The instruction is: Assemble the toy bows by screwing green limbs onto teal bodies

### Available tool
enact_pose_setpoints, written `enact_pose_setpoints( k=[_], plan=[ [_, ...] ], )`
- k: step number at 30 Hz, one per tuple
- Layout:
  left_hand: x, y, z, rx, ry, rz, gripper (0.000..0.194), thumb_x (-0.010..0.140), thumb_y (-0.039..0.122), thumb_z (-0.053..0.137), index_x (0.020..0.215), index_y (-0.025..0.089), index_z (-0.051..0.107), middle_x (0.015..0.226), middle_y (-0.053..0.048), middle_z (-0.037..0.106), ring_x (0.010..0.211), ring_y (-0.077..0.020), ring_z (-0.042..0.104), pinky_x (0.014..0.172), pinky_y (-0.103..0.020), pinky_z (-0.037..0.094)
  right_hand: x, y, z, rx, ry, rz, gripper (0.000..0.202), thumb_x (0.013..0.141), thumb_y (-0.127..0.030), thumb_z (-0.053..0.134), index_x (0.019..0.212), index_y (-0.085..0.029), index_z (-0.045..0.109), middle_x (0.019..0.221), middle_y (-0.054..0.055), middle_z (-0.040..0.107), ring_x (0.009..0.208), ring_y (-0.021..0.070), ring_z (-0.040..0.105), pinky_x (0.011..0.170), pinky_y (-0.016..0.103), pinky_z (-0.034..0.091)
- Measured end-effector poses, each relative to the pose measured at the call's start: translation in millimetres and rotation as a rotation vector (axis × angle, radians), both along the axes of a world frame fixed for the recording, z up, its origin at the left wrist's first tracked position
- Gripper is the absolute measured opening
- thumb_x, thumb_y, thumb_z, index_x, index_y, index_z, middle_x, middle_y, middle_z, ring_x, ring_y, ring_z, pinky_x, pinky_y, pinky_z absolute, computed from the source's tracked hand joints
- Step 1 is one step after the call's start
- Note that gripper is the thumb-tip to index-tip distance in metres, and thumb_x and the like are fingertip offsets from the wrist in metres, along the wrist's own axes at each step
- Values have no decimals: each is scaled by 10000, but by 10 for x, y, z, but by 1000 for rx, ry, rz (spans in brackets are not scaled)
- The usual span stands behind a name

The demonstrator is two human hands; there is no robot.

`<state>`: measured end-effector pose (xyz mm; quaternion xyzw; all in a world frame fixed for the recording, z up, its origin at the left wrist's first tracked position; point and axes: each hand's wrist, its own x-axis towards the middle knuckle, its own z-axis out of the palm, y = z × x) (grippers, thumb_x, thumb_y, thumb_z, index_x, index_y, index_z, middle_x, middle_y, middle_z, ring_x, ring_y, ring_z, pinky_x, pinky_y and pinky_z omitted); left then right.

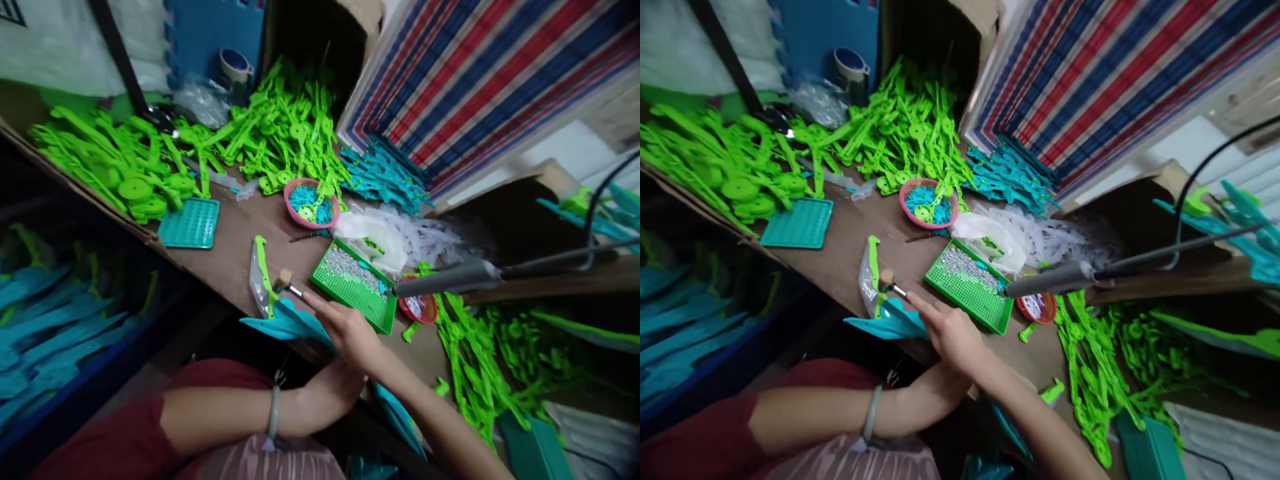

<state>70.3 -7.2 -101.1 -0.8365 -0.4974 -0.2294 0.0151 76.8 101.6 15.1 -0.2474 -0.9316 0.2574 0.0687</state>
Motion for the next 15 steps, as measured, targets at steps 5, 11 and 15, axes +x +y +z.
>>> enact_pose_setpoints(
  k=[5,11,15],
  plan=[
    [-184,-1,175,145,100,-63,423,972,209,513,1366,96,618,1469,-123,572,1399,-260,473,1221,-418,301,-718,258,-149,-40,-4,-118,509,1036,-228,393,1543,-249,432,990,84,751,791,172,666,797,309,536],
    [-201,54,160,155,95,-119,355,978,221,503,1252,138,713,1415,-109,623,1328,-276,537,1201,-478,307,-1291,440,-217,57,-160,-155,551,1048,-254,352,1595,-301,305,1022,108,752,831,223,697,767,343,517],
    [-231,82,161,132,26,-156,337,981,237,503,1205,104,716,1321,-110,678,1282,-266,561,1168,-428,357,-1321,402,-110,187,-302,-65,526,1043,-285,374,1566,-338,359,955,89,740,740,217,677,675,318,492]
  ],
)
